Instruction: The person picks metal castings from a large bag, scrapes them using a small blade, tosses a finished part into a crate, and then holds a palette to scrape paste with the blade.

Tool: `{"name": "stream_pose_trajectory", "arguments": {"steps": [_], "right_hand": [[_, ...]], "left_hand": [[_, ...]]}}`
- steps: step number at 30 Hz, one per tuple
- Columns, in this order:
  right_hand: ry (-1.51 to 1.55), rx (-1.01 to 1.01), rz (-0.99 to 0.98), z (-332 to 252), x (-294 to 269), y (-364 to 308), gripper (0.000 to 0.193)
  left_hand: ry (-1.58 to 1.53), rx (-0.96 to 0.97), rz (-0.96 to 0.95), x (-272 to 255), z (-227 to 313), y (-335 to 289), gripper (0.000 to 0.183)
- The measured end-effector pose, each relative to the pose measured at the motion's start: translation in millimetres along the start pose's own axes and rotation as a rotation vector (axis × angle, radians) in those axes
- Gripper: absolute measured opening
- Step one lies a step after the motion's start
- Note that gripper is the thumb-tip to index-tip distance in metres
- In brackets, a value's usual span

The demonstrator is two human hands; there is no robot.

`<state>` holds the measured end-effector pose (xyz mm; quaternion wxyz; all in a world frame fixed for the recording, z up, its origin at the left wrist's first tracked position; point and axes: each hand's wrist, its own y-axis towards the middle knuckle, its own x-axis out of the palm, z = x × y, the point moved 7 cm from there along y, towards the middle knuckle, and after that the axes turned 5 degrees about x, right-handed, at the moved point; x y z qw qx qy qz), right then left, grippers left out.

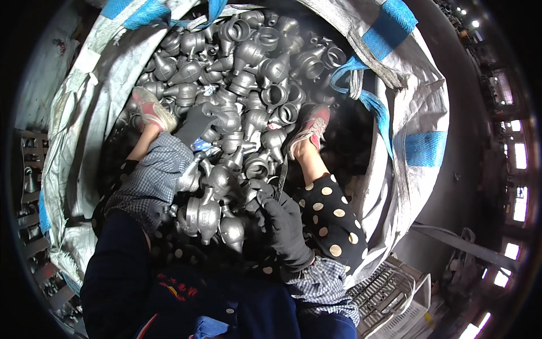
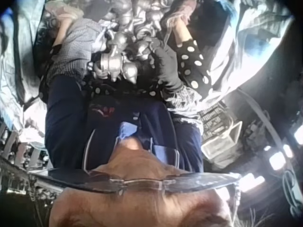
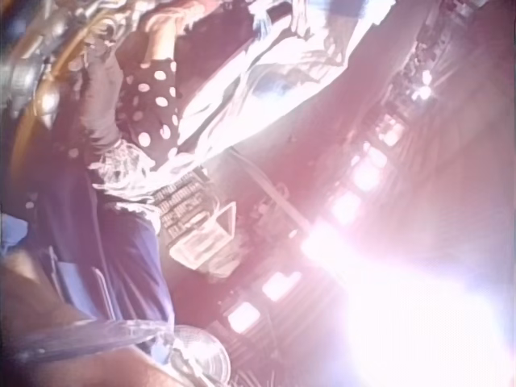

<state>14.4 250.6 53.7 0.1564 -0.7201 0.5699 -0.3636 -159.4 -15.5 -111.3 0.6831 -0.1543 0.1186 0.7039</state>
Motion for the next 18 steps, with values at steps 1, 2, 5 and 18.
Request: {"name": "stream_pose_trajectory", "arguments": {"steps": [1, 2, 5, 18], "right_hand": [[-0.009, -0.009, -0.007, 2.4, -1.3, -0.4, 0.035], [0.025, -0.075, -0.037, 1.9, -2.4, -2.1, 0.031], [0.077, -0.151, -0.022, -0.4, -0.6, 2.1, 0.030], [-0.571, -0.381, -0.111, -5.8, 25.0, 2.3, 0.039]], "left_hand": [[0.008, 0.019, -0.012, -9.3, 23.0, -2.1, 0.026], [-0.133, -0.081, -0.048, -14.7, 41.4, -12.4, 0.022], [-0.095, 0.143, -0.054, -42.0, 111.8, -47.4, 0.020], [0.840, 0.998, -0.242, -6.8, 265.3, -222.3, 0.038]]}}
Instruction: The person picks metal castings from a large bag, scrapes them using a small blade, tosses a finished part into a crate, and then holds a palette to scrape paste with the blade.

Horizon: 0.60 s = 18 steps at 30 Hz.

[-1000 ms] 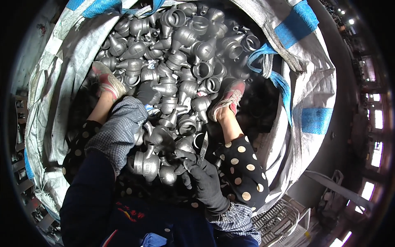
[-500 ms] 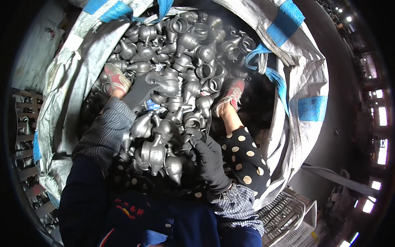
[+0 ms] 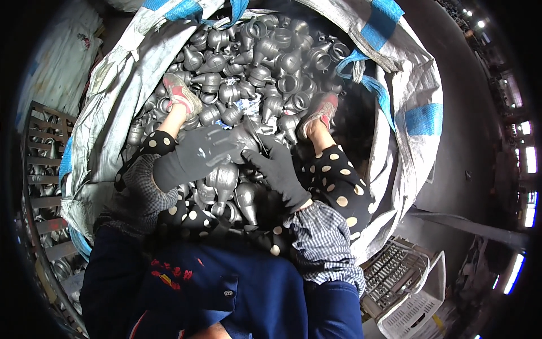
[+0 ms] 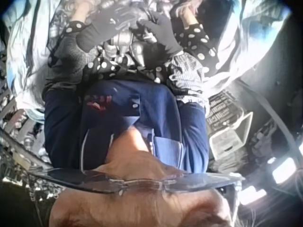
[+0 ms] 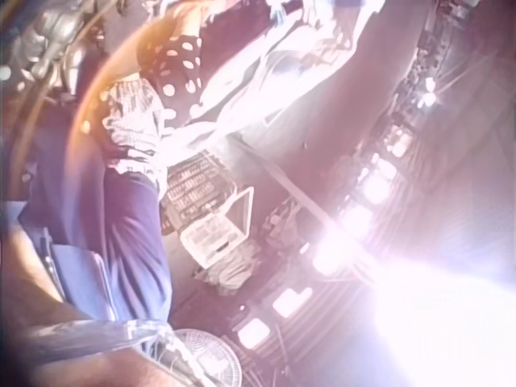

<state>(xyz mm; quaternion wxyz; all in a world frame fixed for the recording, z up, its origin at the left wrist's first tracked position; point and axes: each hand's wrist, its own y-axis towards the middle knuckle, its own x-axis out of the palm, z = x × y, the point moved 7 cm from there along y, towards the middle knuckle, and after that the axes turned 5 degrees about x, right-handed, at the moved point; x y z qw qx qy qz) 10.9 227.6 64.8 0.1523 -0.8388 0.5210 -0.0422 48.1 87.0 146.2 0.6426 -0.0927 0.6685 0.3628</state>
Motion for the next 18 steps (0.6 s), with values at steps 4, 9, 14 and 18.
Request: {"name": "stream_pose_trajectory", "arguments": {"steps": [4, 9, 14, 18], "right_hand": [[0.442, 0.250, -0.044, 31.6, 8.1, -5.6, 0.011], [0.488, 0.184, -0.069, 26.5, 3.2, -15.6, 0.010], [0.518, 0.240, -0.055, 48.1, 11.4, 3.0, 0.008], [0.381, 0.210, -0.071, 51.7, 13.9, 2.8, 0.004]], "left_hand": [[-0.003, -0.003, -0.048, 12.7, 19.3, -11.9, 0.041], [-1.148, -0.576, 0.420, -2.9, -5.0, -33.9, 0.041], [-1.391, -0.921, 0.706, 44.4, -28.0, -89.4, 0.032], [-1.587, -1.092, 0.698, 71.5, -23.1, -106.1, 0.043]]}}
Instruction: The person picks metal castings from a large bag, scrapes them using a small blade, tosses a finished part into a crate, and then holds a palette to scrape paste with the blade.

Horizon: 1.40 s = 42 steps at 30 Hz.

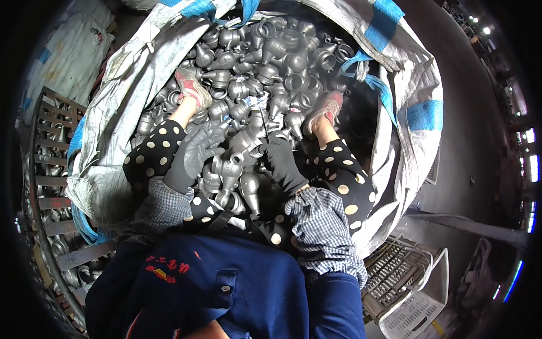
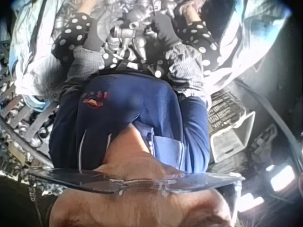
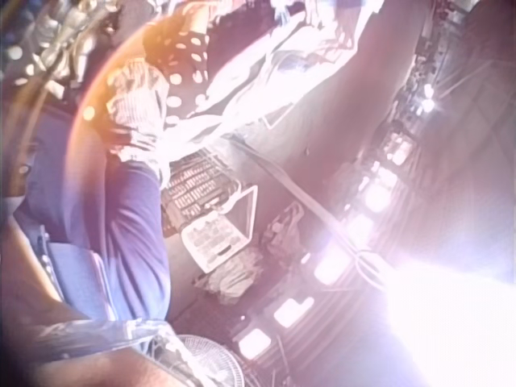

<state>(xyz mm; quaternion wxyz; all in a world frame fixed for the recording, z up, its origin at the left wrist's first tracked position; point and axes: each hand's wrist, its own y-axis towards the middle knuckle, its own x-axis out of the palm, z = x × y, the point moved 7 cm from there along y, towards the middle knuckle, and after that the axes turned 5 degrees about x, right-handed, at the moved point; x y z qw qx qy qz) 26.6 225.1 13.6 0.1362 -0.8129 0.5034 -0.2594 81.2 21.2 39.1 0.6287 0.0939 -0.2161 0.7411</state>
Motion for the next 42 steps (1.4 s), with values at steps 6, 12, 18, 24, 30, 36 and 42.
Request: {"name": "stream_pose_trajectory", "arguments": {"steps": [6, 12, 18, 24, 30, 36, 42], "right_hand": [[-0.128, -0.082, -0.186, -37.2, 22.9, -35.4, 0.019], [-0.148, -0.352, -0.117, -66.4, 44.7, -57.7, 0.029], [-0.020, -0.019, 0.015, -42.6, 35.4, -65.0, 0.024], [0.016, 0.088, -0.133, -25.4, 65.4, -69.2, 0.024], [0.113, 0.087, -0.131, -14.4, 54.7, -59.5, 0.030], [-0.192, -0.241, -0.044, -17.5, 31.1, -48.0, 0.039], [0.120, -0.118, -0.035, -22.7, 29.4, -45.4, 0.037]], "left_hand": [[-0.432, -0.174, 0.083, 38.7, -21.8, -3.1, 0.041], [-0.914, -0.183, -0.373, 75.2, -11.4, 4.4, 0.052], [-0.926, -0.119, -0.170, 34.3, -21.0, 24.4, 0.055], [-0.940, 0.017, -0.183, 21.5, -9.8, 31.2, 0.051], [-0.822, 0.138, -0.108, 6.7, -0.3, 32.6, 0.049], [-0.905, 0.100, -0.518, 17.1, 16.7, 20.1, 0.038], [-0.675, 0.217, -0.324, 21.0, 27.9, 17.0, 0.067]]}}
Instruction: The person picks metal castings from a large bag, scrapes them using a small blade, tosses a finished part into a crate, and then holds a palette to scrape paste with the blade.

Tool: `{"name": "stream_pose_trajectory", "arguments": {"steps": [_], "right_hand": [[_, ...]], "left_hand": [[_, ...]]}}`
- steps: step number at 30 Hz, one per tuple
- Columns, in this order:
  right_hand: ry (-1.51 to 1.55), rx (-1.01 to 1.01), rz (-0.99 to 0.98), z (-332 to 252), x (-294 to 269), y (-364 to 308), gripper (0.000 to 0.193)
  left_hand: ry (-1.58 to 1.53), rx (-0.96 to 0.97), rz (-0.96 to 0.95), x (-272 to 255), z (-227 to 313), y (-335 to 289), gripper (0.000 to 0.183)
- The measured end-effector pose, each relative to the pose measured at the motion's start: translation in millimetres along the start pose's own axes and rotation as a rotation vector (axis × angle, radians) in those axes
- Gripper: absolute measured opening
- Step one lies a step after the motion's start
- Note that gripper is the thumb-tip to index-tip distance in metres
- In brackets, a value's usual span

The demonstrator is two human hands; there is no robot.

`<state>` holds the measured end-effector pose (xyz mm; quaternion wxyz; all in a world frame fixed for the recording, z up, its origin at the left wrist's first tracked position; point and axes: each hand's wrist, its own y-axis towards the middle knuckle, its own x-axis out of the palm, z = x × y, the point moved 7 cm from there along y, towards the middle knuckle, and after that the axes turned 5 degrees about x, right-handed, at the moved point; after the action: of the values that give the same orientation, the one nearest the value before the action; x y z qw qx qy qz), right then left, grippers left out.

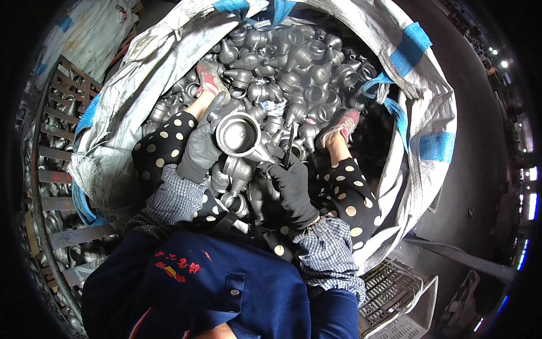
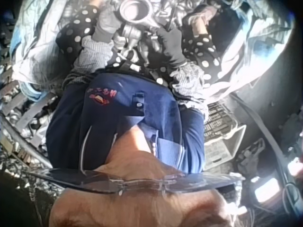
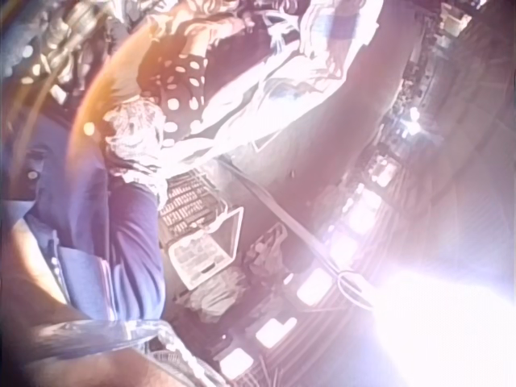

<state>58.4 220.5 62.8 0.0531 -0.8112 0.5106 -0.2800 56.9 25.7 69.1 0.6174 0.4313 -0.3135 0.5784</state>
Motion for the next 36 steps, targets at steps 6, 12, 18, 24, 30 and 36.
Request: {"name": "stream_pose_trajectory", "arguments": {"steps": [6, 12, 18, 24, 30, 36], "right_hand": [[0.095, 0.040, 0.004, -0.5, 2.4, 2.4, 0.030], [0.218, 0.166, 0.039, 10.6, -13.4, 4.4, 0.026], [0.234, 0.161, 0.108, 12.4, -16.8, 9.5, 0.025], [0.234, 0.151, 0.075, 16.6, -22.2, 14.7, 0.022], [0.302, 0.188, 0.122, 28.6, -29.5, 21.2, 0.014], [0.312, 0.170, 0.098, 24.5, -24.4, 17.7, 0.014]], "left_hand": [[0.240, 0.115, 0.018, -16.9, 16.1, 3.9, 0.060], [0.220, 0.107, -0.008, -9.4, 8.6, -2.9, 0.055], [0.330, 0.107, -0.039, 9.1, 11.8, -4.1, 0.055], [0.440, 0.016, -0.077, 29.0, 12.0, -7.0, 0.055], [0.700, 0.050, -0.136, 39.1, 7.6, -6.8, 0.051], [0.750, 0.073, -0.031, 49.3, 6.2, -17.9, 0.043]]}}
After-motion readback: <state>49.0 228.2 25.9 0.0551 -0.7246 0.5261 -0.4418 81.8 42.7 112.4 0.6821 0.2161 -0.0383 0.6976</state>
